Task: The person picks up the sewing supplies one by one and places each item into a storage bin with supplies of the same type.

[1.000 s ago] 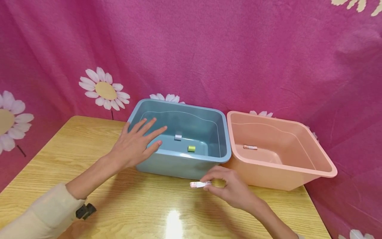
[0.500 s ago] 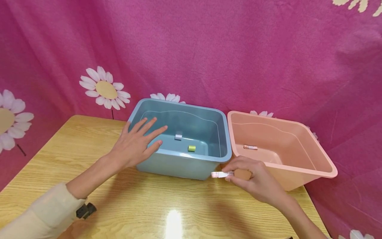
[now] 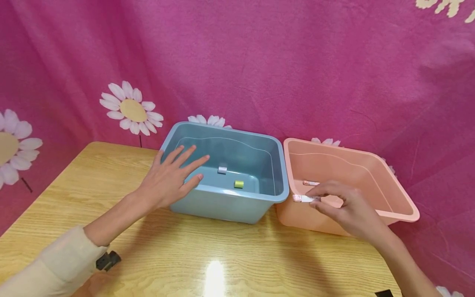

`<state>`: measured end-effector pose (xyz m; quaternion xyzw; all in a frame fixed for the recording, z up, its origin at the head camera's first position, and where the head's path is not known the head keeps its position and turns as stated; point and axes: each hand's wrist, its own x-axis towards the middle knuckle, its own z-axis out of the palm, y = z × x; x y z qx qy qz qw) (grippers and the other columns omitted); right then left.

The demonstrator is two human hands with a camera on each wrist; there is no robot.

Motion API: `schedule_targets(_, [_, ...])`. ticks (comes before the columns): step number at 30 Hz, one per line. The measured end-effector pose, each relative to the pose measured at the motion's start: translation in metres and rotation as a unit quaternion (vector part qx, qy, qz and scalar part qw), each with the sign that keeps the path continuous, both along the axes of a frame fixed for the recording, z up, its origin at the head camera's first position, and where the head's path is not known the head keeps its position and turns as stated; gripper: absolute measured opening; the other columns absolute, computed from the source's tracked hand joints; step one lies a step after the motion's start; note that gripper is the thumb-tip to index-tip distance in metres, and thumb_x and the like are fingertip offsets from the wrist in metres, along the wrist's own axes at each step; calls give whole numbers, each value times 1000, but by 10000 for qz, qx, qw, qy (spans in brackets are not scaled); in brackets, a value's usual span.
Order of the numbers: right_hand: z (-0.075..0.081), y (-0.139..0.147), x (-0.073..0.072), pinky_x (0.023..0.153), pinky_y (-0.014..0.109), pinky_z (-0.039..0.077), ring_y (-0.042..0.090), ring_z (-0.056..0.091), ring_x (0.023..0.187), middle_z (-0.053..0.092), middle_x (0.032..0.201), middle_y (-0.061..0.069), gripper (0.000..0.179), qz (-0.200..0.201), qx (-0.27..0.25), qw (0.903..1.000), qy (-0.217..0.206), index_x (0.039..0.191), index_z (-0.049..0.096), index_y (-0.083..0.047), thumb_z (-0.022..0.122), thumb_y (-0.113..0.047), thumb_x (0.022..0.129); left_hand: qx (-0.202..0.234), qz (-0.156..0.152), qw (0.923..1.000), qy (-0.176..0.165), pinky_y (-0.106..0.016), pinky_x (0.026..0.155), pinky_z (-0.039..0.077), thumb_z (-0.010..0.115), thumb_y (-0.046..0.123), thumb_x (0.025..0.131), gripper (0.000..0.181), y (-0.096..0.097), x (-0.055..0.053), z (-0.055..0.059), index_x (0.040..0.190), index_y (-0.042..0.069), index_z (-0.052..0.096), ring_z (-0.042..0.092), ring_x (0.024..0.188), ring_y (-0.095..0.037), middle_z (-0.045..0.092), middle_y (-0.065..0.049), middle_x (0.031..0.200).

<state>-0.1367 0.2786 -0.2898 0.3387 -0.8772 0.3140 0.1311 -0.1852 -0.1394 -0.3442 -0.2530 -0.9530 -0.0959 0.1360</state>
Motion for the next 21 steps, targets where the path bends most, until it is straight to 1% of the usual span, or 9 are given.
schedule_targets(6, [1,17,-12,82,13,45,4,62,89,71,94,-7,37,-165,-26,9998,107,98,75,-18,79,12,76,28,-3,10000,1,-72,109,15,41,51,103,55,1,0,0,154,30,40,25,145,-41,30,-13,160])
schedule_targets(13, [-4,35,-29,77,14,49,6,63,82,72,87,2,36,-26,-273,9996,107,95,75,-10,77,19,74,50,-3,10000,-32,-72,109,14,41,51,103,55,0,0,0,154,30,40,24,145,-41,29,-13,160])
schedule_targets(16, [-6,42,-34,73,14,49,5,63,80,71,88,4,33,-60,-370,9993,-41,95,75,-5,75,21,74,64,-10,10000,-16,-73,108,14,42,50,103,55,0,1,-1,154,30,40,25,145,-41,30,-13,160])
schedule_targets(19, [-9,50,-39,71,12,49,5,62,79,71,89,5,29,-189,-461,9983,-302,96,74,0,73,21,76,71,-20,10000,19,-73,108,15,42,51,103,55,0,0,-1,154,30,40,25,145,-41,31,-13,160])
schedule_targets(21, [-11,54,-41,69,12,50,4,63,78,70,90,4,27,-295,-459,9974,-465,97,74,1,72,20,78,75,-25,10000,23,-73,108,16,41,51,103,55,0,0,0,154,30,40,25,145,-41,31,-13,160])
